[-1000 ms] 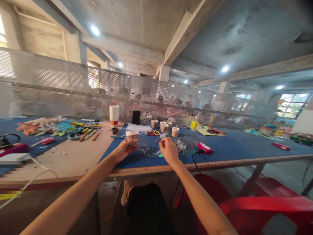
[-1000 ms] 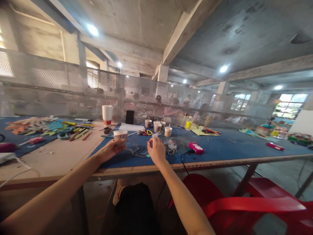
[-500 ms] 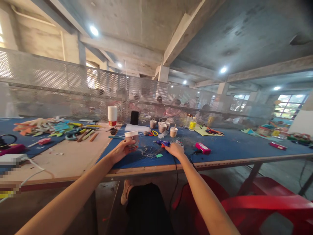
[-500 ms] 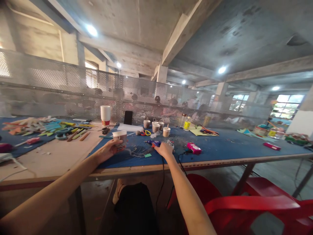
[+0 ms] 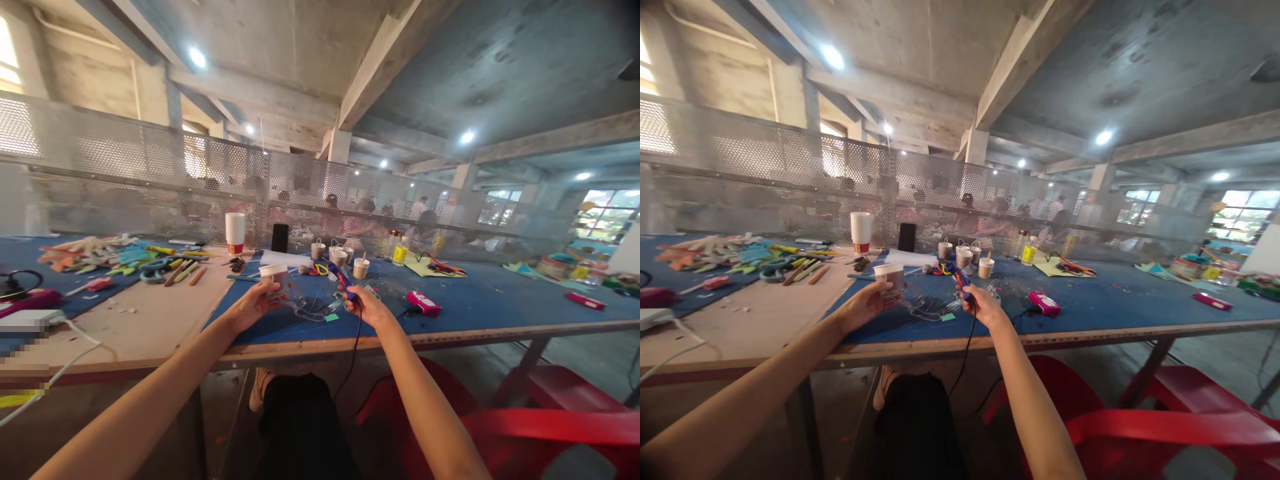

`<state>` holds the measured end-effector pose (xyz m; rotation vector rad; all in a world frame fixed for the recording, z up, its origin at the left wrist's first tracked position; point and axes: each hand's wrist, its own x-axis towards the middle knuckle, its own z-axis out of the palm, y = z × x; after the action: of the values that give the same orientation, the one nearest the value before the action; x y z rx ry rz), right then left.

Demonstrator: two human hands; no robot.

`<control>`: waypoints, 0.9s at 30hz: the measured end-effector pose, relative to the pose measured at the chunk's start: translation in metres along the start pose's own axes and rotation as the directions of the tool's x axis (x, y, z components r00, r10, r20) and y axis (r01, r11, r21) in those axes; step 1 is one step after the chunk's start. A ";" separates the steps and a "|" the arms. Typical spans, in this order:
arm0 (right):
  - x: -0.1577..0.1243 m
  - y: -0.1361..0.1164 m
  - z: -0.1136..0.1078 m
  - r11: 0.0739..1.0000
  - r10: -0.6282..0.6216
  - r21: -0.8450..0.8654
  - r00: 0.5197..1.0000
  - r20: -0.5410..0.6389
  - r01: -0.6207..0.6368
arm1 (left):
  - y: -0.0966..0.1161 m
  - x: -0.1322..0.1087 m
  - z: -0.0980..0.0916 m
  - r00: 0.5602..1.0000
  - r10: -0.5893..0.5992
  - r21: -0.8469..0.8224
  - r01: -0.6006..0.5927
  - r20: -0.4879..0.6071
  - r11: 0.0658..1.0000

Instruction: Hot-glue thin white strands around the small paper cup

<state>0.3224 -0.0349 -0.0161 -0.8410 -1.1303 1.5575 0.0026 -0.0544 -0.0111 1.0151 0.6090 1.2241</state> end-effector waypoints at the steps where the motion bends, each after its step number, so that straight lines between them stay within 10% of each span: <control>1: 0.002 0.001 0.004 0.993 0.019 0.111 0.999 0.049 -0.024 | 0.000 0.000 0.000 1.000 -0.003 -0.009 0.003 0.003 1.000; 8: 0.024 -0.007 0.041 0.977 -0.027 0.214 0.981 0.194 -0.016 | 0.002 0.002 -0.001 0.999 -0.048 -0.013 0.048 0.015 0.999; 16: 0.043 -0.034 0.083 0.941 -0.334 0.004 0.929 0.160 0.338 | 0.026 0.039 0.004 0.998 -0.057 0.051 0.056 0.008 0.997; 27: 0.078 -0.032 0.074 0.797 -0.492 -0.341 0.863 0.114 0.499 | 0.002 0.105 0.000 1.000 -0.027 0.101 0.028 -0.015 0.995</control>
<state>0.2441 0.0239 0.0397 -0.6844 -1.5378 0.9336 0.0299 0.0458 0.0046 1.0804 0.6988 1.1863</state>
